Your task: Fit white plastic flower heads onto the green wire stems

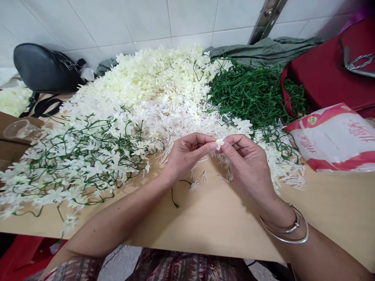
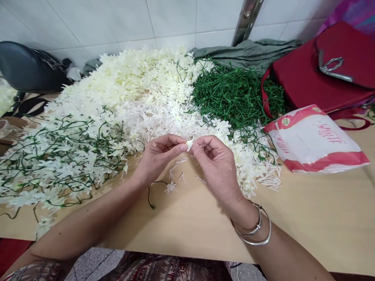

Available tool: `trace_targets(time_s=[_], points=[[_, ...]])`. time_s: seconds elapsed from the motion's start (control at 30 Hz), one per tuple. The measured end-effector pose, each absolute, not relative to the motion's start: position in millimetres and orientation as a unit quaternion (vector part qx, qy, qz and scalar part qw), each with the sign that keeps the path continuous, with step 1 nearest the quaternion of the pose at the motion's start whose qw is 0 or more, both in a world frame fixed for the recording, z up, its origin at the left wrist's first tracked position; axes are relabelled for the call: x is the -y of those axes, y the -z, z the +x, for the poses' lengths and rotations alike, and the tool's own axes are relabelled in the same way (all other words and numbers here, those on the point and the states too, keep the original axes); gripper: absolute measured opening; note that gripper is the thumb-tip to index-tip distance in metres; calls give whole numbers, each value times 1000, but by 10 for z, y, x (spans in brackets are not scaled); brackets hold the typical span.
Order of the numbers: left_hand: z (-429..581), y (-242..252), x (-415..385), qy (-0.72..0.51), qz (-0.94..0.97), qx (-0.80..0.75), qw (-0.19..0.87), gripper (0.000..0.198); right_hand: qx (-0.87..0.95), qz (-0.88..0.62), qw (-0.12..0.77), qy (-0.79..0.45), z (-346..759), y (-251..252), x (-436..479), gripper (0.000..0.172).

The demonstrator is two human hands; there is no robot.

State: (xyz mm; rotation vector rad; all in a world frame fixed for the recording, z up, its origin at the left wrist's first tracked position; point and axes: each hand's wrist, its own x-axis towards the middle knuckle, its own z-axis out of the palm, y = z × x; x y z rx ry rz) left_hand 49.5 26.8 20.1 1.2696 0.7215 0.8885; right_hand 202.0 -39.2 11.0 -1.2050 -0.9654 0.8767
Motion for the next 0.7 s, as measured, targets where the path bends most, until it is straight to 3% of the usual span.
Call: trace_targets(time_s=[0.23,0.47,0.7], points=[[452,-155,-312,-384,586,-324,636,30,449,-544,610,-361,2045,-141,401,17],[375,-317,-352,-340,609,-302,650,30,540,-537,595,-259,2150,-143,375,9],[420,-189,-333,-319,545,-258,731,26,495,-469,618,-390,2179,-32,290,21]])
